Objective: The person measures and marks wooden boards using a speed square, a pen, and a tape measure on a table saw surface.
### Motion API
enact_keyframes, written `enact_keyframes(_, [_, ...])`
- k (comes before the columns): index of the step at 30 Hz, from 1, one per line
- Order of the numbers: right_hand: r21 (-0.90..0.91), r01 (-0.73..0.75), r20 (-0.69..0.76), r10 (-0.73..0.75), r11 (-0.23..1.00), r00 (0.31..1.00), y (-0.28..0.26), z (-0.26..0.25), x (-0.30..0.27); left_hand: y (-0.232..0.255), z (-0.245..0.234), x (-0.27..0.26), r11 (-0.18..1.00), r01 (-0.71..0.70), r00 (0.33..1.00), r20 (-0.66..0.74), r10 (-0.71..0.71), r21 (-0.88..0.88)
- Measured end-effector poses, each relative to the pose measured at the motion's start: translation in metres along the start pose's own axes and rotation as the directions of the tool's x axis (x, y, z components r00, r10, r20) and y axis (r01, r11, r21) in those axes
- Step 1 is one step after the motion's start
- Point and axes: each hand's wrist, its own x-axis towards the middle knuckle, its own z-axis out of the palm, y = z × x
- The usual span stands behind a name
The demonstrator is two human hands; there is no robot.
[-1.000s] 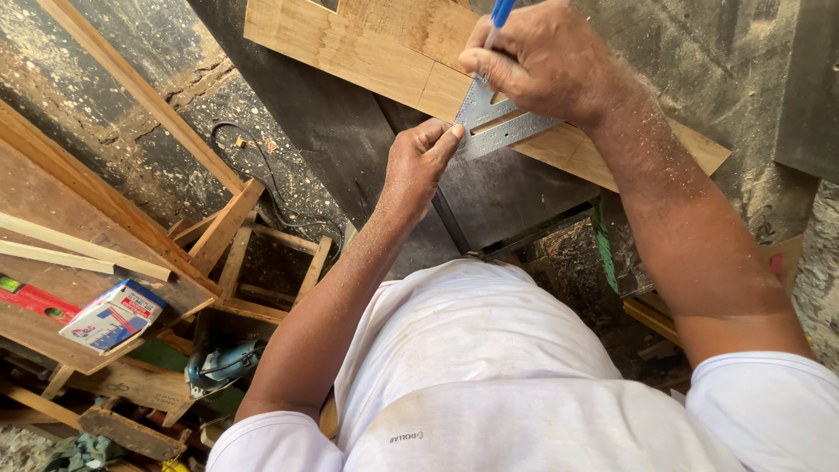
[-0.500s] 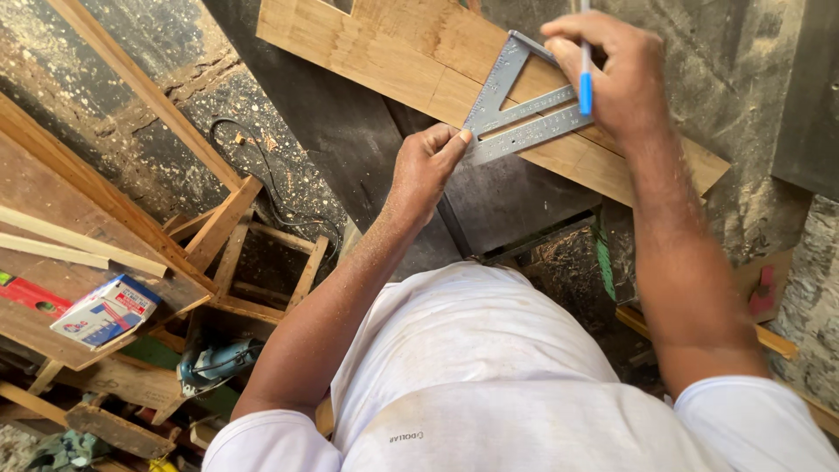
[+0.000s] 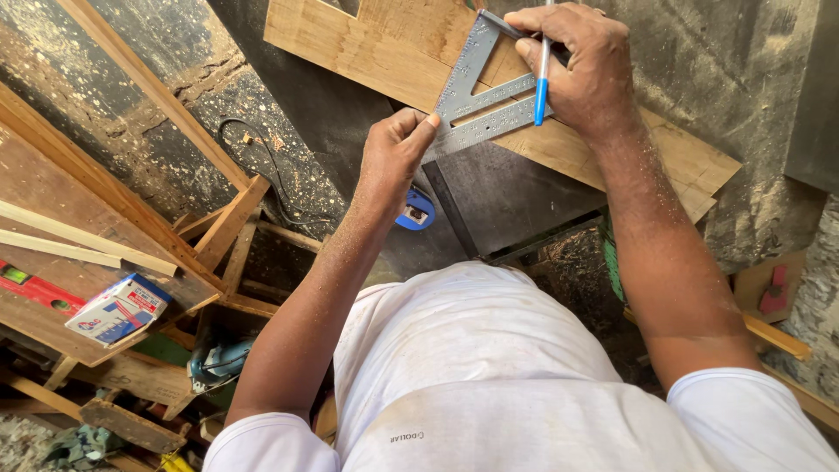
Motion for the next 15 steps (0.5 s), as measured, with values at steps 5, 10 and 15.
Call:
enact_keyframes(5, [0.001,0.010,-0.024,-0.010,1.000,1.000,-0.0034,0.0029,-0.0003,-0.0026,0.0009,0.0003,0.999,0.005,1.000,-0.010,-0.004,0.035])
enact_keyframes(10, [0.001,0.011,-0.037,-0.011,1.000,0.999,-0.0022,0.0055,-0.0019,-0.0034,0.0007,-0.0005,1.000,-0.013,1.000,-0.017,0.013,0.027])
enact_keyframes(15, [-0.054,0.068,-0.019,-0.069,0.996,0.997,-0.0046,0.0029,-0.0004,-0.0028,0.0006,-0.0018,0.998,-0.042,0.999,-0.003,0.042,0.046])
